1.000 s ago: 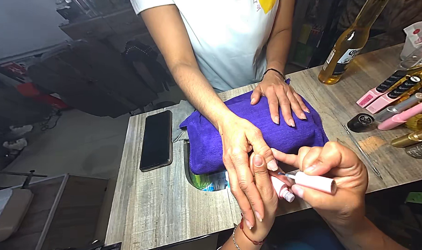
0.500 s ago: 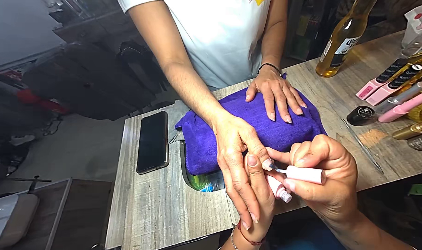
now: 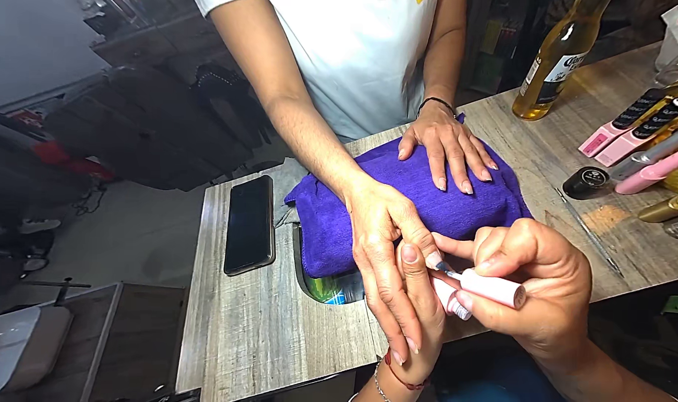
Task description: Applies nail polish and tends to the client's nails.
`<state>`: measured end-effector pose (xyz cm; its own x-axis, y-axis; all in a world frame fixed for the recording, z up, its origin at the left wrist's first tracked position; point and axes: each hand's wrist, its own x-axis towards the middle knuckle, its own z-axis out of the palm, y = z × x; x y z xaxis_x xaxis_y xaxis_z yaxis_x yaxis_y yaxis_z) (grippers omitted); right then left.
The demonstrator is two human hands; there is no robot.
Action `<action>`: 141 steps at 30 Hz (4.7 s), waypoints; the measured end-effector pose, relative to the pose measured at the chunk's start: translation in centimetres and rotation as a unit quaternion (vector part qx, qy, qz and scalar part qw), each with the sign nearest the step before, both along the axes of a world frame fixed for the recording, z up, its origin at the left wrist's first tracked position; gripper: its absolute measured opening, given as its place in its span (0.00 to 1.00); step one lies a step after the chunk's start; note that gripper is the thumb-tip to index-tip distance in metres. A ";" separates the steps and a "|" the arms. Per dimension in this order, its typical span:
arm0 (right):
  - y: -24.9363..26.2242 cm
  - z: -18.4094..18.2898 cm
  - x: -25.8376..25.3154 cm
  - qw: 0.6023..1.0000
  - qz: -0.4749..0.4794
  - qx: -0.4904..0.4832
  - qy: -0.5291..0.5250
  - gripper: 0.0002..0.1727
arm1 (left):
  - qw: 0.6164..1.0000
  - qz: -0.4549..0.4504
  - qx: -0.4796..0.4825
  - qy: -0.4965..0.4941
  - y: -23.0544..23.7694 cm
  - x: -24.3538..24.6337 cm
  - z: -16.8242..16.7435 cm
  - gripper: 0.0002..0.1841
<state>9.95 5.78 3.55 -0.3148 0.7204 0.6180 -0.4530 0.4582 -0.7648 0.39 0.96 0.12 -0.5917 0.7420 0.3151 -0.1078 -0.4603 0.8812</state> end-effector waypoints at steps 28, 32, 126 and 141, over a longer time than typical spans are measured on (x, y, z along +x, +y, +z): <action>0.1 0.1 -0.2 0.983 -0.100 0.130 -0.079 0.15 | 1.000 -0.004 -0.005 0.022 -0.2 0.0 -0.1 0.16; 0.0 0.1 0.2 0.993 -0.053 0.097 -0.041 0.15 | 1.000 -0.016 0.008 0.005 -0.1 0.0 0.0 0.17; 3.1 -1.5 14.5 0.875 -0.289 -0.086 -0.380 0.06 | 0.988 -0.113 0.007 -0.110 0.1 -0.1 0.1 0.25; 0.9 -0.8 0.4 0.996 -0.016 -0.067 0.057 0.08 | 0.989 -0.119 0.014 -0.091 -0.1 -0.1 0.2 0.24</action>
